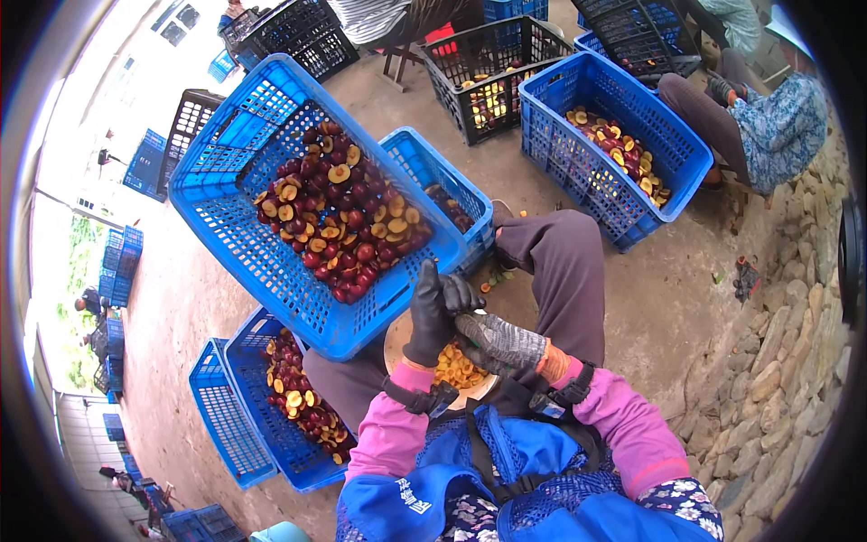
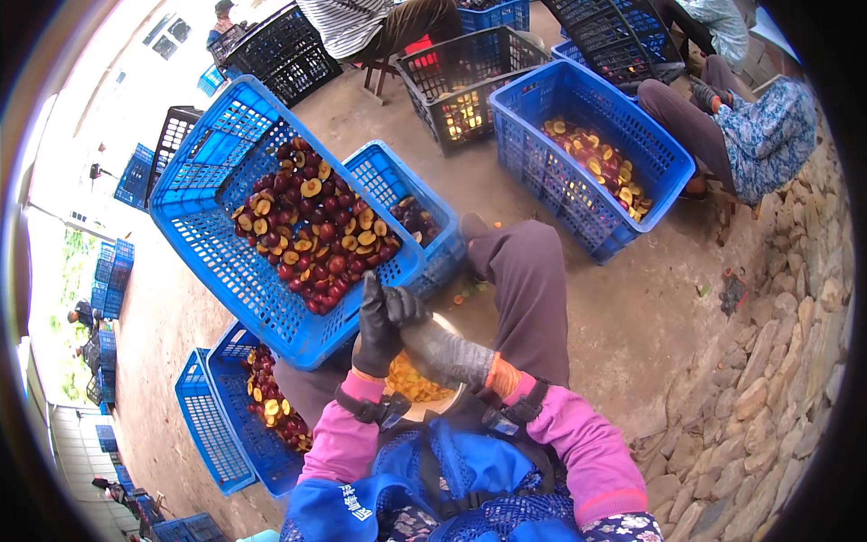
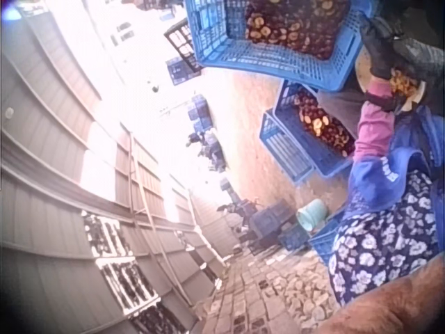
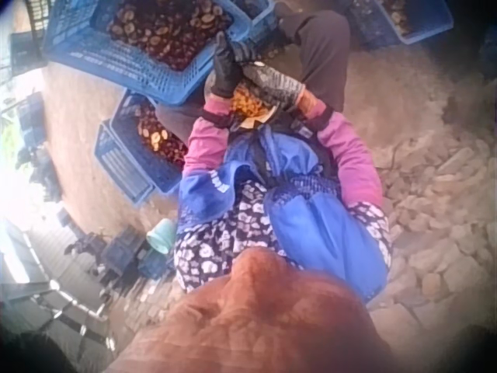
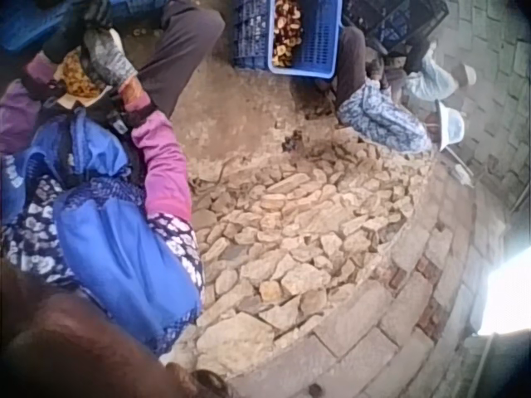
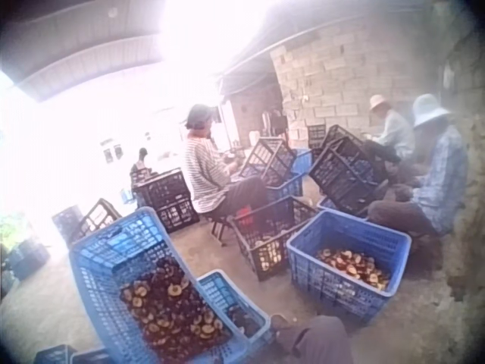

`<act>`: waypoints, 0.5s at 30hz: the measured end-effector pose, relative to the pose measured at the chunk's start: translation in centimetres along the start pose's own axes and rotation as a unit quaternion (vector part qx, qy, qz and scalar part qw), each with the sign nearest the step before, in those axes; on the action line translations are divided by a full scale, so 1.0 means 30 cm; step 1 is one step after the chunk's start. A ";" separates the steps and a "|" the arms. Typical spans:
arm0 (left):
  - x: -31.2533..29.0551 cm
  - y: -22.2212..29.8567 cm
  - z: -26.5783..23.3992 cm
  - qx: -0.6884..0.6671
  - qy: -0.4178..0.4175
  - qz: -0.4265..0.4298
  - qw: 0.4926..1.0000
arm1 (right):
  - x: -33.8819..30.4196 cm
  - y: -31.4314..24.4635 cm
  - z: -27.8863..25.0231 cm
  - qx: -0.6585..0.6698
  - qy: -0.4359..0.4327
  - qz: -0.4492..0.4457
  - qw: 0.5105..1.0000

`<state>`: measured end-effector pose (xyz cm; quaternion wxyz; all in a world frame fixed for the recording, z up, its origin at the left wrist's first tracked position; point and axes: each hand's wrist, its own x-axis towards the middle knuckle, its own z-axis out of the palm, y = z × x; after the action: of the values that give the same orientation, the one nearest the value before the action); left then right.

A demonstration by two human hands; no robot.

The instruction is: Peeling and pitting plums in an agricultural processing environment.

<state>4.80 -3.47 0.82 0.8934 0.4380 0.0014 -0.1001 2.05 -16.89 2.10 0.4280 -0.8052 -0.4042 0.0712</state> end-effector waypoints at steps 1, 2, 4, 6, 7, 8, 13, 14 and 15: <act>-0.008 0.004 0.012 0.066 0.036 0.010 0.997 | 0.002 -0.001 0.012 -0.016 0.102 -0.069 0.992; -0.013 0.006 0.018 0.130 0.072 0.020 0.989 | -0.006 0.000 0.030 0.137 0.119 -0.025 0.983; -0.003 0.021 -0.003 0.190 0.035 0.045 0.980 | -0.028 0.009 0.069 0.574 0.078 0.154 0.801; -0.002 0.035 -0.016 0.166 0.061 0.042 0.983 | -0.020 0.031 0.097 0.765 -0.023 0.292 0.574; -0.004 0.038 -0.015 0.109 0.104 0.027 0.988 | -0.005 0.047 0.105 0.742 -0.043 0.305 0.595; -0.008 0.040 -0.015 0.051 0.148 0.011 0.988 | 0.001 0.063 0.123 0.680 -0.064 0.280 0.674; -0.046 0.083 -0.091 -0.077 0.209 0.004 0.975 | -0.030 0.154 0.292 0.586 -0.073 0.183 0.786; -0.054 0.094 -0.131 -0.119 0.212 -0.014 0.970 | -0.021 0.123 0.284 0.613 -0.085 0.223 0.754; -0.055 0.110 -0.161 -0.161 0.210 -0.033 0.964 | -0.012 0.092 0.262 0.634 -0.093 0.262 0.721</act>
<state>4.18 2.58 0.59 0.9279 0.2997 0.2193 -0.0336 -0.18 -13.01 -4.94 0.7636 -0.4085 -0.0752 0.4944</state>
